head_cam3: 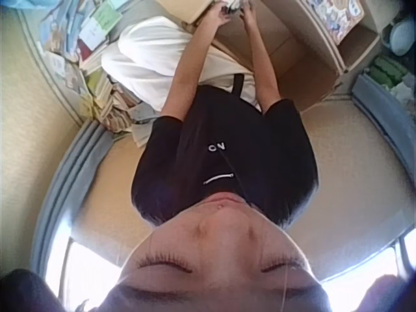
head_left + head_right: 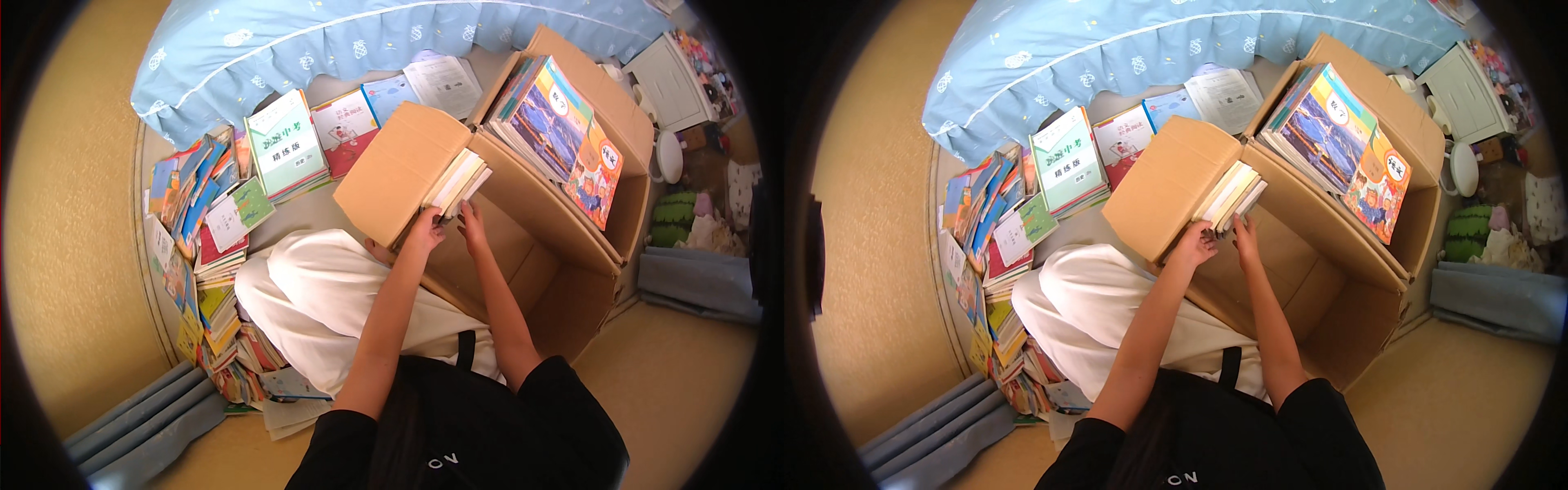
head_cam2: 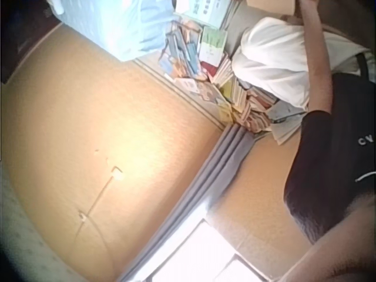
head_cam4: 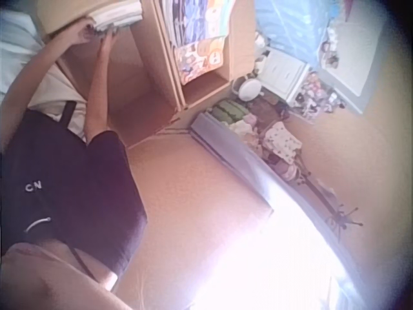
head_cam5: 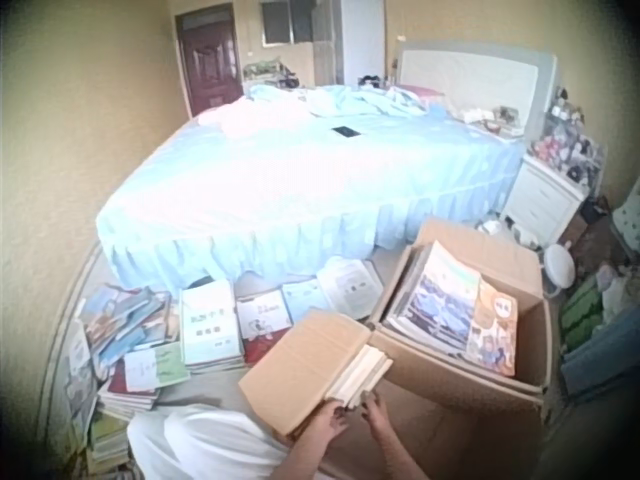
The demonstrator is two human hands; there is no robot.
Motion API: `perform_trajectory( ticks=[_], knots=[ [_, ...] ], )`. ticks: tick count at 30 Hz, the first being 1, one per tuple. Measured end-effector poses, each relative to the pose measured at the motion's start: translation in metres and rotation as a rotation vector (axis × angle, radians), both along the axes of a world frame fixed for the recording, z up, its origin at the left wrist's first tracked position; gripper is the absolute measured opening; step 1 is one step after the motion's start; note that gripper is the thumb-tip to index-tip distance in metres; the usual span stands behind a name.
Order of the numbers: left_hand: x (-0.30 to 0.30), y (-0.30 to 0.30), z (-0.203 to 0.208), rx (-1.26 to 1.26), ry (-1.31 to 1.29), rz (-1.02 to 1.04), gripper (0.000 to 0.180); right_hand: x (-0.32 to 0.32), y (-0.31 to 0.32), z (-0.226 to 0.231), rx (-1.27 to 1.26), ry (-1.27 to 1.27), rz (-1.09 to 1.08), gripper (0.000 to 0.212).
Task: The person picks up books from the floor and packs them into a cardboard box by hand.
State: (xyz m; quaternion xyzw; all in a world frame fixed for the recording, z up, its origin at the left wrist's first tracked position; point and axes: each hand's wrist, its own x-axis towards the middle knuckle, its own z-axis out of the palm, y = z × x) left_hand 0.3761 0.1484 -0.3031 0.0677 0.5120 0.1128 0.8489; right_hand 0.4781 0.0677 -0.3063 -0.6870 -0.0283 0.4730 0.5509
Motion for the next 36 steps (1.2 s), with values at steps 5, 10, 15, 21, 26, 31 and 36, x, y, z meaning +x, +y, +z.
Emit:
perform_trajectory(
  ticks=[5,10,15,21,26,31,36],
  knots=[
    [-0.014,-0.013,0.019,-0.123,-0.075,0.008,0.072,-0.017,-0.010,0.006,-0.051,-0.022,0.016,0.070],
    [-0.033,-0.027,0.066,-0.045,-0.137,-0.013,0.080,-0.039,-0.023,0.022,-0.141,-0.076,-0.011,0.060],
    [-0.087,-0.029,0.167,0.315,-0.314,-0.258,0.050,-0.066,-0.038,0.060,0.056,-0.314,-0.416,0.025],
    [-0.228,0.005,0.265,0.635,-0.586,-0.135,0.047,-0.148,-0.005,0.165,0.457,-0.362,-0.199,0.019],
    [-0.368,0.025,0.315,1.009,-0.240,0.186,0.044,-0.234,0.040,0.239,0.587,-0.208,0.241,0.014],
    [-0.505,0.030,0.261,0.985,-0.030,0.485,0.039,-0.333,0.124,0.258,0.461,-0.180,0.825,0.019],
    [-0.593,0.031,0.169,0.732,0.148,0.676,0.037,-0.426,0.208,0.223,0.319,-0.160,1.142,0.028]
  ],
)
